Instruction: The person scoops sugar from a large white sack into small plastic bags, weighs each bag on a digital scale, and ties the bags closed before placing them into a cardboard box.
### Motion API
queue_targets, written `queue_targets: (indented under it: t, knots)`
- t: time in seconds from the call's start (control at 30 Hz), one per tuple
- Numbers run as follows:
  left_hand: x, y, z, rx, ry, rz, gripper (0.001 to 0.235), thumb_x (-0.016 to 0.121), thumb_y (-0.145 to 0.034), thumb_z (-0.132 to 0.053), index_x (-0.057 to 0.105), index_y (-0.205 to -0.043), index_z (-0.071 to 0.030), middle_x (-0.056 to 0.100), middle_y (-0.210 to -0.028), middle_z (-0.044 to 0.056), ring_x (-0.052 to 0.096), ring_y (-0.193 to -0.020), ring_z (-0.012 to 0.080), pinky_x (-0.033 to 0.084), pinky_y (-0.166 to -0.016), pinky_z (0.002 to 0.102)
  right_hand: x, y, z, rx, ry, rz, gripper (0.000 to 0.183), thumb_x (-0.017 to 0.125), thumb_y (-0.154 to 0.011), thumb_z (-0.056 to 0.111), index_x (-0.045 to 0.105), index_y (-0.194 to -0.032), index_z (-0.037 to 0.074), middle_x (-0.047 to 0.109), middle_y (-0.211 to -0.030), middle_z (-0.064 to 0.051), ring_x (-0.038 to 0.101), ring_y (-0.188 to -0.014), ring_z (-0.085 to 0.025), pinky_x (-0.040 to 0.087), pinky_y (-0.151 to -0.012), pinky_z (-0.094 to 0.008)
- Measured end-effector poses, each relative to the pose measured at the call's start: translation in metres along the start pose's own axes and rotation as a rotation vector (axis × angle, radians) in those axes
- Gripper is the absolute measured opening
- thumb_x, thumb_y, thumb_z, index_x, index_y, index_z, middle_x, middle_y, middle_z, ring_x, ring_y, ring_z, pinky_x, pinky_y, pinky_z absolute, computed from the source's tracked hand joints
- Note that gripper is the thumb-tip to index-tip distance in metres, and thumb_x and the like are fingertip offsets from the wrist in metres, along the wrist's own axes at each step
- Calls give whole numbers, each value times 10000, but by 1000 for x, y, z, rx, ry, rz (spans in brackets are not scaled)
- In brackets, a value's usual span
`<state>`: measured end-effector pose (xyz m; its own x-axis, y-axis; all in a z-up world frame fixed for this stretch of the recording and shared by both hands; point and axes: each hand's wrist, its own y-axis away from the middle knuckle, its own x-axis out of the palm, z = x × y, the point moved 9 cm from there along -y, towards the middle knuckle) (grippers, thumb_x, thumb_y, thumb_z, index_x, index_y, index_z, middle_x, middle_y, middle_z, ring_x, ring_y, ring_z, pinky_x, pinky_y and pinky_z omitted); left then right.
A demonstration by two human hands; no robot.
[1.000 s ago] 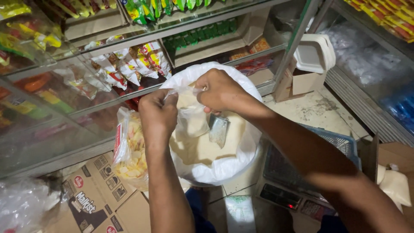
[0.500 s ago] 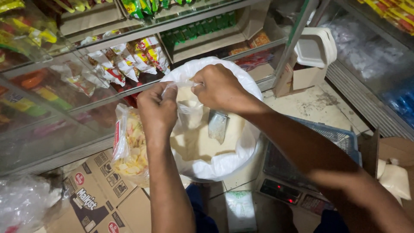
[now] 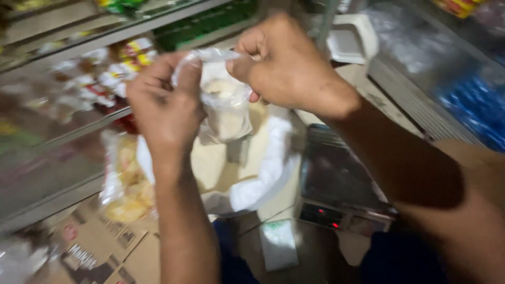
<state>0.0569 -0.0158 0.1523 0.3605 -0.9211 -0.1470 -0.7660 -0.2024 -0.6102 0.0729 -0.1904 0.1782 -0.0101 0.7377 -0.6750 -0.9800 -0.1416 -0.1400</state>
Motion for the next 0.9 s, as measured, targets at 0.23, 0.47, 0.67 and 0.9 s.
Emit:
queue_targets:
  t: [0.23,0.47,0.67,0.9]
  knots:
    - [97,14,-54,160,158,298,173,652,-1027,-76,687,-858,-63,581,-793,-56,490,-727,47,396,-563,270,-78,65,-58,292,30,-103,215,638,-1074,297,646,-888,191,657,-753,52,671,-610,-47,560,-544,-196]
    - [236,107,6,-113,308,561,185,603,-949,-124,764,-858,-135,717,-805,-66,599,-744,50,511,-631,264,-95,103,-204,-204,-24,-140,337,699,-1069,145,665,-746,55,598,-618,-17,481,-464,-94,367,-409,-255]
    - [326,229,115,-332,44,751,126,681,-958,-144,792,-986,-90,748,-858,209,708,-928,469,533,-826,506,-17,142,-405,220,283,-139,322,620,-969,259,649,-712,67,614,-595,-75,629,-570,-270,440,-579,-412]
    - [353,326,200,-364,-282,1002,201,653,-956,-340,787,-1052,-225,781,-981,115,714,-1051,383,555,-933,524,64,183,-516,145,333,-187,588,420,-1015,545,487,-615,119,457,-554,-30,467,-531,-174,371,-518,-342]
